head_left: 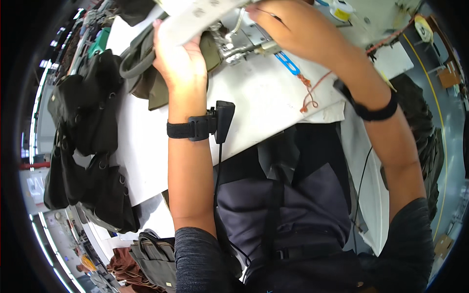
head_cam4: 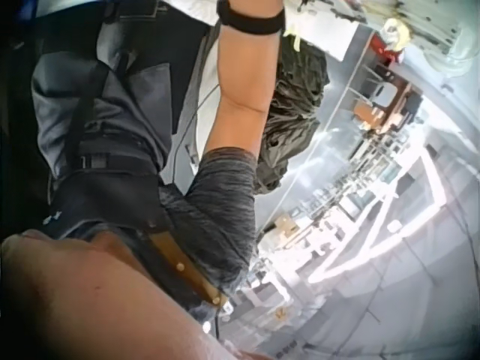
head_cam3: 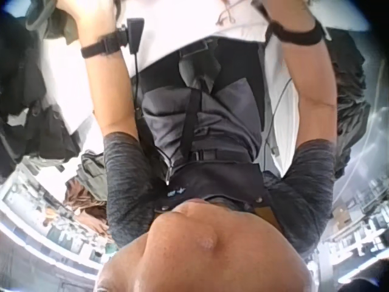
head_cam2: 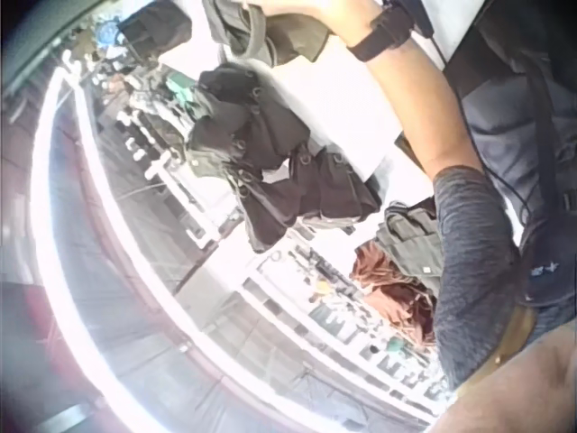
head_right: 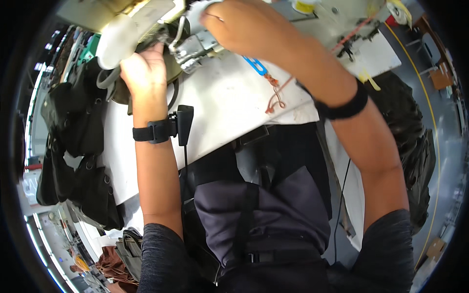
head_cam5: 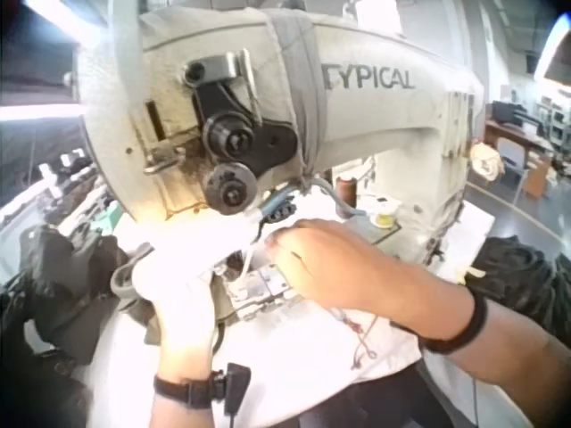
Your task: The person operates an industrial sewing machine to stitch a zipper onto a dark green fabric bag. They guide the bag under the needle, sew along the zipper track, and use a utility knife to trim excess thread. The person handles multiple bags, moving finished items aside and positioning new ones for sewing.
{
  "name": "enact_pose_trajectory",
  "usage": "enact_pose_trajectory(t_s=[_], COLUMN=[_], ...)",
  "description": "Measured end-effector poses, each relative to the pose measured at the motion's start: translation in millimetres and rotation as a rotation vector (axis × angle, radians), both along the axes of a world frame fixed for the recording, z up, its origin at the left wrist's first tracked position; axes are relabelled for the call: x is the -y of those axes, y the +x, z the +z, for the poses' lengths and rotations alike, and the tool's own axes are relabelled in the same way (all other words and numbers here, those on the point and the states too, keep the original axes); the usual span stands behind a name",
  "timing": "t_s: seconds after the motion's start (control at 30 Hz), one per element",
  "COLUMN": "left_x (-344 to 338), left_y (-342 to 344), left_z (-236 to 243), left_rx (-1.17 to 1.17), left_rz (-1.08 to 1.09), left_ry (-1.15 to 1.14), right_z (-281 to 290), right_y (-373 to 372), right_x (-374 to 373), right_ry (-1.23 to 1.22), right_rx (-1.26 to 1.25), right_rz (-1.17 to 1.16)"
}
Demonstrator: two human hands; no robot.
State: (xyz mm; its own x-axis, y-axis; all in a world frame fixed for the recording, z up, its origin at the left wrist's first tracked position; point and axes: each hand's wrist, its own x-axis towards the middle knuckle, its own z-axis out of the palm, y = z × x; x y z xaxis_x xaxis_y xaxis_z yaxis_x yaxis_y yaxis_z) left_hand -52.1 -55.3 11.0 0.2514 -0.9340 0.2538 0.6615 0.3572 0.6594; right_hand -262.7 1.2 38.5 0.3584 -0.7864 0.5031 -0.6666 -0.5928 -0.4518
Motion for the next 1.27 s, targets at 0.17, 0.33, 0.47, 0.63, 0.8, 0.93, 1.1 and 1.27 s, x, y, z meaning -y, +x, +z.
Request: enact_pose_trajectory(t_s=[0.17,0.33,0.47,0.63,0.8,0.93,1.1,1.27], left_x=[8.8,-5.2,11.6,16.2,2.4,2.9,-6.2,-18.4], left_y=[-3.1,-11.9,-3.3,-3.3,0.4,13.8,-4.6,-9.2], left_z=[-13.7,-7.1,-9.4,-17.3,-12.8,-25.6,-2.3,-7.6], left_rx=[0.081,0.115,0.136,0.084,-0.028,-0.109,0.033,0.020], left_rz=[-0.062,-0.029,-0.058,-0.041,0.000,-0.073,-0.014,-0.022], left_ry=[-0.022,-0.056,-0.130,-0.113,-0.046,-0.170,-0.148,-0.197], right_z=[-13.0,-9.8,-12.7,5.0,11.1,-4.1,-7.6,-14.0], right_y=[15.3,20.5,22.0,22.9,25.9,34.5,20.9,16.5], right_x=[31.4,36.5,44.8,41.7,31.6,45.0,47.6,40.1], right_ry=[0.159,0.195,0.108,0.194,0.272,0.290,0.337,0.102], right_rx=[0.009,0.011,-0.012,-0.114,-0.193,-0.233,0.058,0.053], right_rz=[0.025,-0.002,0.040,0.044,0.021,0.034,0.242,0.053])
